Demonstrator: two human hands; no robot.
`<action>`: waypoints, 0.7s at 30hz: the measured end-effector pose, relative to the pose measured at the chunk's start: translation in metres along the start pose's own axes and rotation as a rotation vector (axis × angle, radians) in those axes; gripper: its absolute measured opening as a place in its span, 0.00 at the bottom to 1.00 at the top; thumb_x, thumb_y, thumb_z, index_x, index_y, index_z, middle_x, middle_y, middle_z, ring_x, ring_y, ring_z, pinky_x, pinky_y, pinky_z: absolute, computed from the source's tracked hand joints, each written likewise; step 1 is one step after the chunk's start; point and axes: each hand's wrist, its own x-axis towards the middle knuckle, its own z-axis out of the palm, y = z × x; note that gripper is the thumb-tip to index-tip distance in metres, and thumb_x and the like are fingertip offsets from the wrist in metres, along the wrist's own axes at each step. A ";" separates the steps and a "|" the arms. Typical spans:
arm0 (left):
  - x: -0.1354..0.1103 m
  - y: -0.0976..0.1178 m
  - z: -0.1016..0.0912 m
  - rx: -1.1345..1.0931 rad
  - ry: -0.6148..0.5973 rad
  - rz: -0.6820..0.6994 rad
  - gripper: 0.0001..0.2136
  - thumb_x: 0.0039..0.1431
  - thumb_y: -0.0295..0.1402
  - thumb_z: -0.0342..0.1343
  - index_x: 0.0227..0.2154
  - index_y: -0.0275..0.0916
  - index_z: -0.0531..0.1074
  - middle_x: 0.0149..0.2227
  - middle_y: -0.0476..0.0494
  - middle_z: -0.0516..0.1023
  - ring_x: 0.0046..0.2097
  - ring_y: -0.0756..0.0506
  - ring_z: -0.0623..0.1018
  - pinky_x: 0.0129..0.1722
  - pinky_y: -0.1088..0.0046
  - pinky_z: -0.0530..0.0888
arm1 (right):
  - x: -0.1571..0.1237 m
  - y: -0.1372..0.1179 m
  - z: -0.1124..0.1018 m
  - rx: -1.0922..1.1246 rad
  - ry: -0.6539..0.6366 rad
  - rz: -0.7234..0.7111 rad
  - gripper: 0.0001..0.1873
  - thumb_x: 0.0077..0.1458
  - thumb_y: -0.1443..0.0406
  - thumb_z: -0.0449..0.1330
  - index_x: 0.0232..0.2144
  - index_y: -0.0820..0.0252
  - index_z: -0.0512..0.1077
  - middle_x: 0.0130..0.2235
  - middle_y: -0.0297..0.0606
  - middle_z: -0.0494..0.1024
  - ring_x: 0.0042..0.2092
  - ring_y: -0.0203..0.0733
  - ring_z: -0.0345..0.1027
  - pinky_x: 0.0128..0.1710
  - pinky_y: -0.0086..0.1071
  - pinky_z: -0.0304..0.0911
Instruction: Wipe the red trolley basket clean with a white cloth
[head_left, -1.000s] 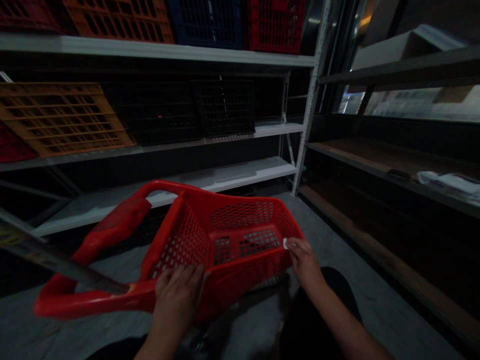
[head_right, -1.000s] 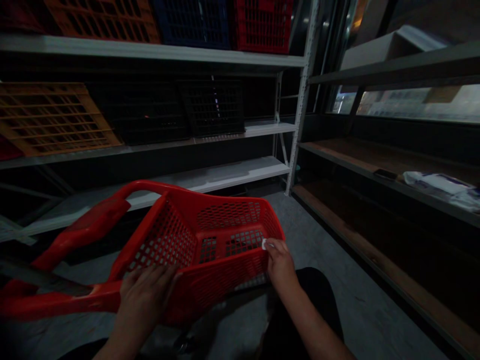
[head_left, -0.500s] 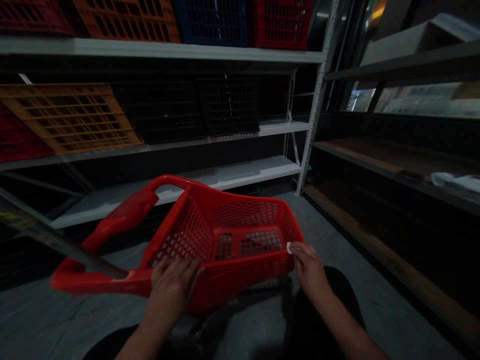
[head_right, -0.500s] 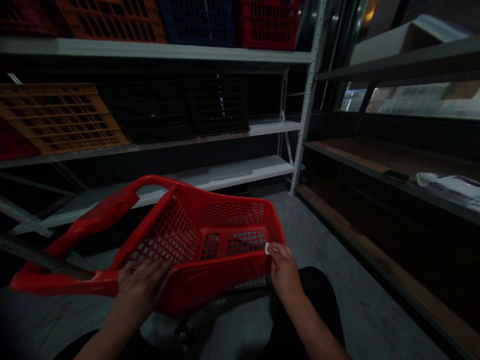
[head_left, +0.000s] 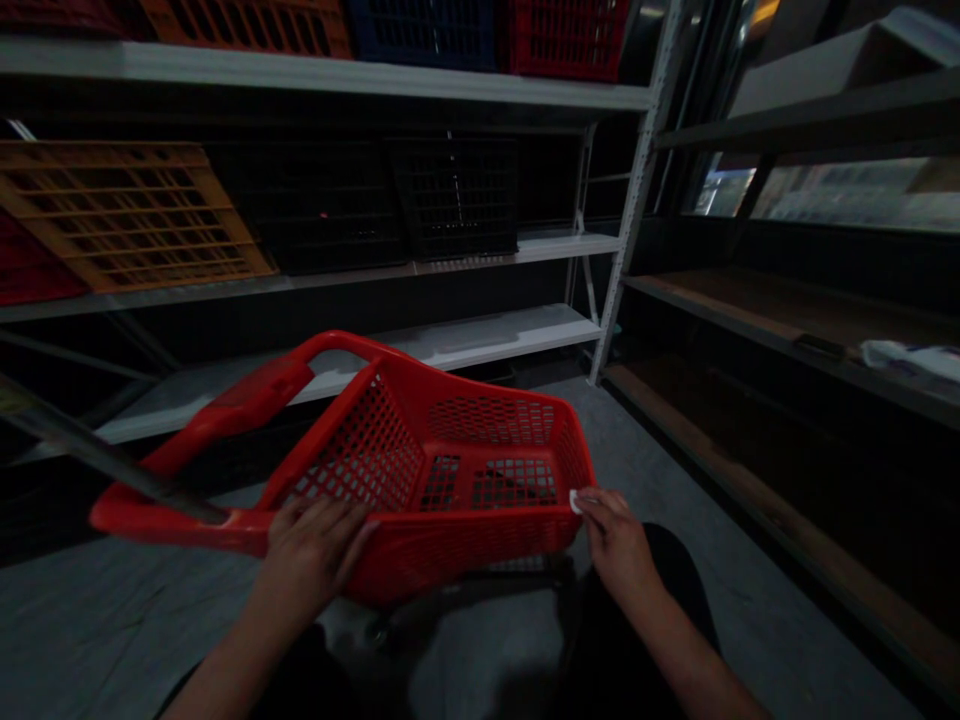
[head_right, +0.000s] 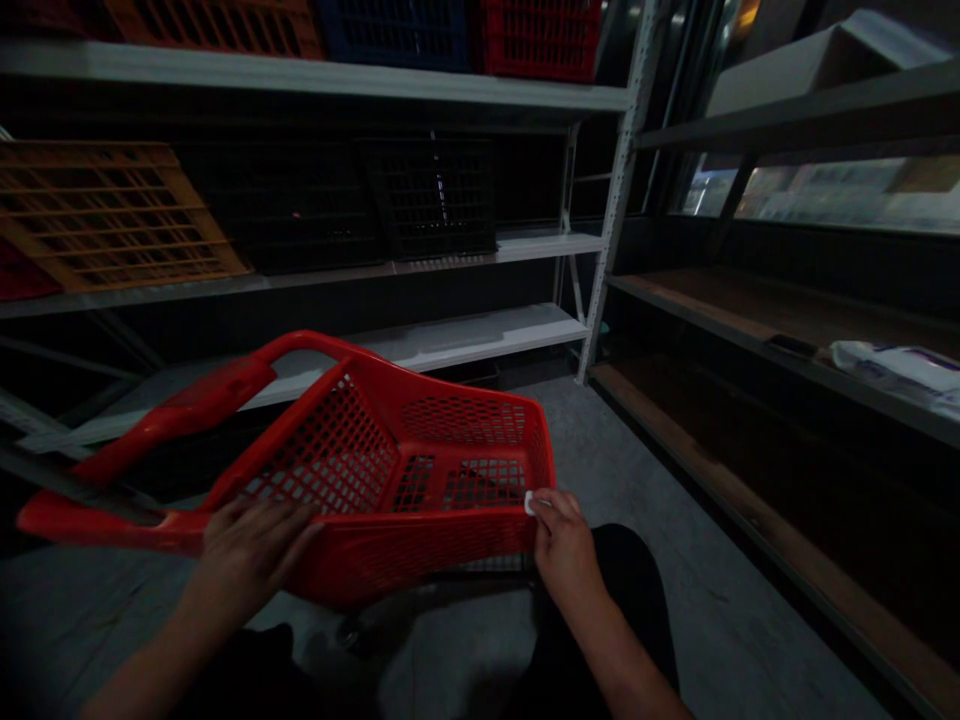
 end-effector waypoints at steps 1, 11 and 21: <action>0.000 -0.002 -0.002 0.000 -0.009 -0.011 0.11 0.57 0.38 0.47 0.34 0.41 0.73 0.33 0.43 0.79 0.37 0.41 0.75 0.45 0.57 0.62 | -0.002 0.003 -0.003 -0.013 -0.002 0.004 0.17 0.51 0.76 0.50 0.38 0.59 0.74 0.40 0.43 0.74 0.42 0.45 0.67 0.42 0.43 0.67; 0.039 0.123 -0.006 -0.304 0.013 -0.055 0.20 0.56 0.38 0.50 0.51 0.37 0.63 0.51 0.40 0.72 0.52 0.41 0.70 0.59 0.47 0.45 | -0.012 -0.020 0.007 0.009 0.000 -0.068 0.13 0.55 0.72 0.53 0.40 0.56 0.74 0.39 0.41 0.74 0.41 0.41 0.67 0.40 0.38 0.68; 0.053 0.182 0.027 -0.572 -0.101 -0.214 0.08 0.57 0.30 0.51 0.39 0.44 0.71 0.35 0.49 0.76 0.40 0.46 0.72 0.51 0.57 0.57 | -0.026 -0.020 0.001 0.075 -0.063 -0.117 0.16 0.56 0.73 0.52 0.43 0.54 0.71 0.39 0.40 0.73 0.42 0.42 0.67 0.40 0.38 0.68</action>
